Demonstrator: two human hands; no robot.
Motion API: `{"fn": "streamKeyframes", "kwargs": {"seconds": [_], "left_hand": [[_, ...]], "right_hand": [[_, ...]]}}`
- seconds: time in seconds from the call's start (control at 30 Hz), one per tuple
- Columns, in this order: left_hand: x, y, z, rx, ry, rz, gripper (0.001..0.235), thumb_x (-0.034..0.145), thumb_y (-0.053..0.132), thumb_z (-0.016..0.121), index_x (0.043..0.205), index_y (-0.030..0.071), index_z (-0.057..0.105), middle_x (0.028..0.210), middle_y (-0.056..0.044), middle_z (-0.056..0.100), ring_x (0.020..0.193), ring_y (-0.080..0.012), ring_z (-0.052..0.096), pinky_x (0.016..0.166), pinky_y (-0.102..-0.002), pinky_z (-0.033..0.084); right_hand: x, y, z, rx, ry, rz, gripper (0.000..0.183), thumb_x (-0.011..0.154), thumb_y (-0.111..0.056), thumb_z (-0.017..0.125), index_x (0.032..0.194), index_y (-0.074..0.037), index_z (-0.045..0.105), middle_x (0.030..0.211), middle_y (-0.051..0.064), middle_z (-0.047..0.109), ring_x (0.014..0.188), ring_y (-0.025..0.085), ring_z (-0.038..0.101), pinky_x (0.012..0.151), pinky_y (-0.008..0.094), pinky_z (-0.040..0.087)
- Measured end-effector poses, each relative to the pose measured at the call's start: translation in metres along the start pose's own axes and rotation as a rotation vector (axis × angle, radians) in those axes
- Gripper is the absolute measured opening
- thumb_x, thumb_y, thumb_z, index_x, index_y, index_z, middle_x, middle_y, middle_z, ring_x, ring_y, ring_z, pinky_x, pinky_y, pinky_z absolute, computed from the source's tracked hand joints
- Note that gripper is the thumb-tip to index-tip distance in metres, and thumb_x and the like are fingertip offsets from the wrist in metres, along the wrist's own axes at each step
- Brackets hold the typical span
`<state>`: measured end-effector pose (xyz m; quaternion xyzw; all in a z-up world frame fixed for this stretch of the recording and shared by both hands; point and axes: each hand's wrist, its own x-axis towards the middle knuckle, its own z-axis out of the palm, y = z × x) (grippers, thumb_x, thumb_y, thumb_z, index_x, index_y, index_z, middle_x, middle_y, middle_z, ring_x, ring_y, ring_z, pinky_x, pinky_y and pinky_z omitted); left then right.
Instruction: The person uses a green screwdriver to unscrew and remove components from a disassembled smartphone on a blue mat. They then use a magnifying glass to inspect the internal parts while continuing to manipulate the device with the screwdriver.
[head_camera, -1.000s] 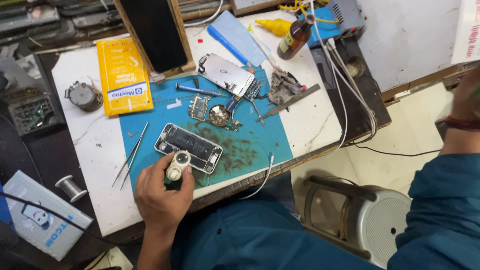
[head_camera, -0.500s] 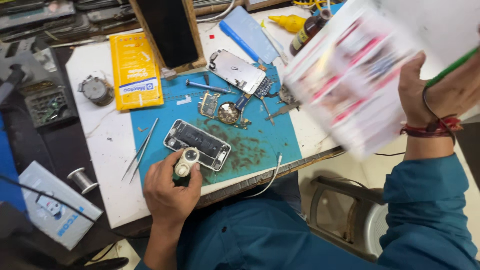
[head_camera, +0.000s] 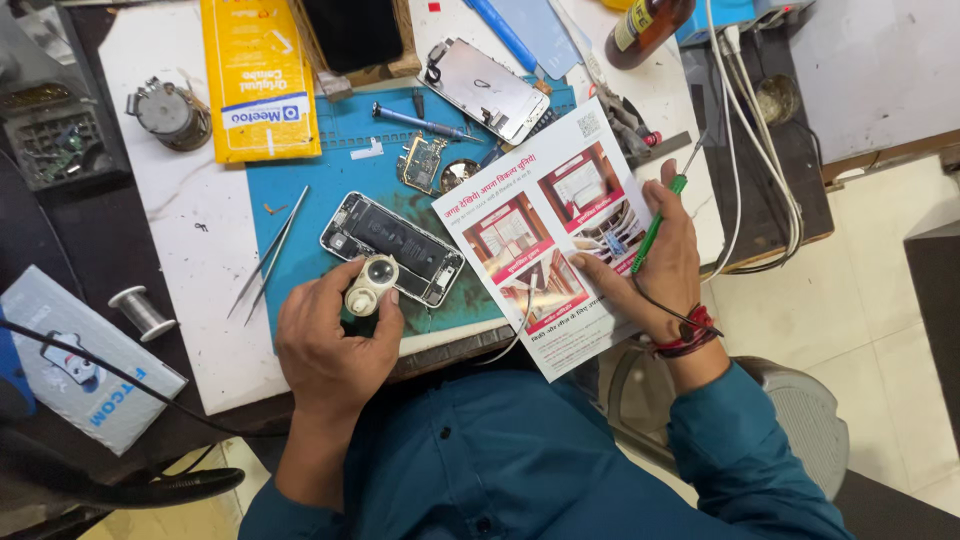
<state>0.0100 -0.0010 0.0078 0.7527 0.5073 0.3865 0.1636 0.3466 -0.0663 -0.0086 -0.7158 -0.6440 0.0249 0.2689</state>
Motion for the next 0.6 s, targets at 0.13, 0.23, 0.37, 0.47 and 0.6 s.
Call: {"fn": "streamKeyframes", "kwargs": {"seconds": [0.13,0.23,0.37,0.47,0.6], "left_hand": [[-0.001,0.001,0.000,0.003,0.002,-0.009,0.036,0.083,0.015,0.081,0.114,0.001,0.069,0.099,-0.014,0.073,0.088,-0.0326,0.067,0.080,-0.041,0.052],[0.000,0.001,0.000,-0.001,0.000,-0.013,0.035,0.084,0.015,0.081,0.114,0.001,0.069,0.099,-0.013,0.073,0.088,-0.0324,0.067,0.080,-0.041,0.052],[0.000,0.001,0.000,-0.008,0.008,-0.014,0.034,0.084,0.015,0.081,0.113,0.003,0.070,0.099,-0.011,0.073,0.090,-0.0315,0.068,0.082,-0.041,0.052],[0.001,0.001,0.000,-0.005,0.014,-0.007,0.034,0.084,0.015,0.081,0.113,0.003,0.069,0.100,-0.011,0.073,0.090,-0.0315,0.068,0.082,-0.041,0.052],[0.000,0.001,-0.001,0.000,0.008,0.002,0.035,0.084,0.015,0.081,0.115,0.002,0.070,0.100,-0.012,0.073,0.090,-0.0324,0.067,0.083,-0.041,0.052]], "right_hand": [[0.005,-0.002,0.002,0.120,0.084,-0.026,0.095,0.079,-0.022,0.095,0.147,0.002,0.033,0.156,0.032,0.042,0.113,0.038,0.068,0.093,0.037,0.057],[0.005,0.012,0.011,0.155,0.175,0.072,0.073,0.090,-0.005,0.086,0.146,0.001,0.040,0.156,0.025,0.051,0.100,0.029,0.071,0.087,0.033,0.059],[0.008,0.042,0.012,0.205,0.237,0.034,0.064,0.096,0.004,0.079,0.149,-0.001,0.043,0.149,0.018,0.054,0.105,0.022,0.069,0.091,0.033,0.059],[0.030,0.077,-0.009,0.159,0.381,-0.084,0.059,0.098,0.012,0.073,0.148,-0.002,0.044,0.146,0.016,0.051,0.112,0.023,0.066,0.091,0.031,0.060],[0.056,0.128,-0.064,-0.267,0.535,-0.173,0.068,0.087,0.023,0.063,0.148,-0.003,0.044,0.142,0.014,0.054,0.105,0.022,0.064,0.086,0.031,0.056]]}}
